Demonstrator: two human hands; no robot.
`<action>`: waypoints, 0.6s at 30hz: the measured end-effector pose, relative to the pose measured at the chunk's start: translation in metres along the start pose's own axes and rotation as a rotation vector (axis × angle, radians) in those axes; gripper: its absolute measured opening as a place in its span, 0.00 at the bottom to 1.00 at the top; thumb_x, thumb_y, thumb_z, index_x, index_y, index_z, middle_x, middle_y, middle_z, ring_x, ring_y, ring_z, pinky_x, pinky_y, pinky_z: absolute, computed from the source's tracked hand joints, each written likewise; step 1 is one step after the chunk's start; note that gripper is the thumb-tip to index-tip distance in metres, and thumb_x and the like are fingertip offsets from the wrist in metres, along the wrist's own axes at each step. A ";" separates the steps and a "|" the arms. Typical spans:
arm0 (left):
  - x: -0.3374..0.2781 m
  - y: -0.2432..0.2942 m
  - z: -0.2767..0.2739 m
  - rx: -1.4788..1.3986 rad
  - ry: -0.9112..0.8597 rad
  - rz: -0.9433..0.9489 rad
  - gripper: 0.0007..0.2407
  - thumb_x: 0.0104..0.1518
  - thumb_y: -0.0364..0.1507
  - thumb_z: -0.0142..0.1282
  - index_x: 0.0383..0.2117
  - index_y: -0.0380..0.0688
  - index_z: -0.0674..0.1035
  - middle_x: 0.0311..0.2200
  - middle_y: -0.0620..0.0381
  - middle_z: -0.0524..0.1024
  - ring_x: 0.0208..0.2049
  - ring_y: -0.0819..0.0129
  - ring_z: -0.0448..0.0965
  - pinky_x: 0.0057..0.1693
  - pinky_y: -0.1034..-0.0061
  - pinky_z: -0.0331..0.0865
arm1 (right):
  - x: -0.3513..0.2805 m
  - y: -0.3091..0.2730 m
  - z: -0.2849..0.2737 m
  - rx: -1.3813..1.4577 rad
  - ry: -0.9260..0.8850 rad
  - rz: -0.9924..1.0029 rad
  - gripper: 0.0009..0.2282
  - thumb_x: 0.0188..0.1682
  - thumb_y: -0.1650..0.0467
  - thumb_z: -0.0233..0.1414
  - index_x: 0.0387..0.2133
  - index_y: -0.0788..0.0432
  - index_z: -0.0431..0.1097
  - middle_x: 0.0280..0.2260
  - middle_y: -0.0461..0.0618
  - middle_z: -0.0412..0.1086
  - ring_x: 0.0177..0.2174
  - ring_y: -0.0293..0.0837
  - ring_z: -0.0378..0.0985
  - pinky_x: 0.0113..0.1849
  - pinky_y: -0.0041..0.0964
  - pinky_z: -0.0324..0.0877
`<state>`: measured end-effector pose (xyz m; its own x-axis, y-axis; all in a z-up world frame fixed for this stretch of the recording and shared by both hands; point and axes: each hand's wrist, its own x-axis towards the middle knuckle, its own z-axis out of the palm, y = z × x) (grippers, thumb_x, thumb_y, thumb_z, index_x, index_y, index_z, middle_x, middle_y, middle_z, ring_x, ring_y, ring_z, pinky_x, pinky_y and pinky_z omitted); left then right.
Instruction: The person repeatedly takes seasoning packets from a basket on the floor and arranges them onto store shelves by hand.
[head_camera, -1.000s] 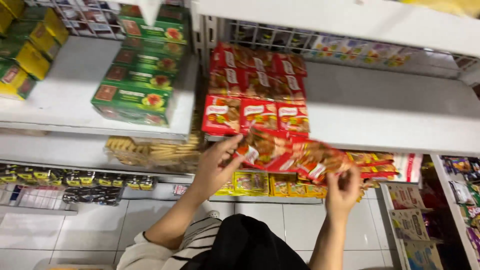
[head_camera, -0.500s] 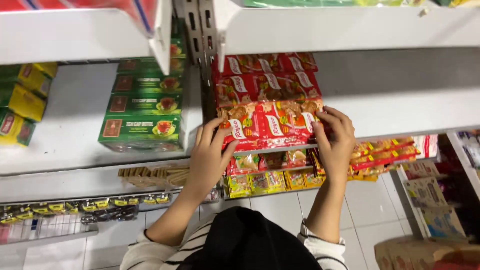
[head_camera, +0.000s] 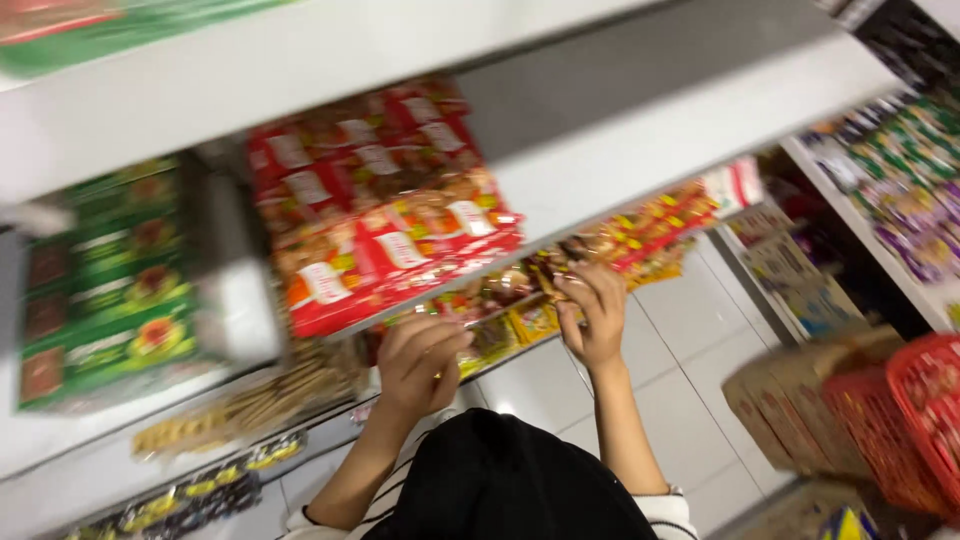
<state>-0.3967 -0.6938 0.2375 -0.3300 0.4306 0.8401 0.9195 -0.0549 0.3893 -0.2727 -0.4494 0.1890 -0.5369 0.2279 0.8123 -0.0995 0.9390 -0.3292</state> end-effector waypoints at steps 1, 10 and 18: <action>0.000 0.005 0.019 -0.074 -0.069 -0.021 0.11 0.51 0.19 0.58 0.40 0.42 0.81 0.40 0.54 0.80 0.44 0.56 0.80 0.51 0.62 0.75 | -0.014 0.008 -0.013 -0.021 -0.019 0.055 0.12 0.44 0.75 0.59 0.42 0.59 0.74 0.51 0.54 0.71 0.51 0.57 0.72 0.53 0.51 0.64; -0.056 0.039 0.242 -0.515 -0.687 -0.356 0.10 0.56 0.24 0.55 0.44 0.41 0.80 0.42 0.50 0.79 0.44 0.53 0.80 0.52 0.64 0.72 | -0.166 0.058 -0.180 -0.346 -0.073 0.565 0.11 0.47 0.78 0.56 0.43 0.56 0.76 0.47 0.49 0.75 0.43 0.51 0.75 0.46 0.41 0.70; -0.100 0.121 0.384 -0.619 -0.988 -0.185 0.15 0.56 0.26 0.57 0.50 0.42 0.77 0.48 0.48 0.76 0.50 0.49 0.73 0.56 0.61 0.68 | -0.265 0.041 -0.302 -0.611 0.056 0.858 0.10 0.48 0.77 0.55 0.43 0.56 0.76 0.44 0.49 0.76 0.42 0.50 0.78 0.45 0.40 0.71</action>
<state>-0.1707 -0.3980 0.0553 0.1110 0.9735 0.2000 0.5252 -0.2283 0.8198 0.1180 -0.3931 0.1056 -0.1865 0.8742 0.4483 0.7426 0.4242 -0.5183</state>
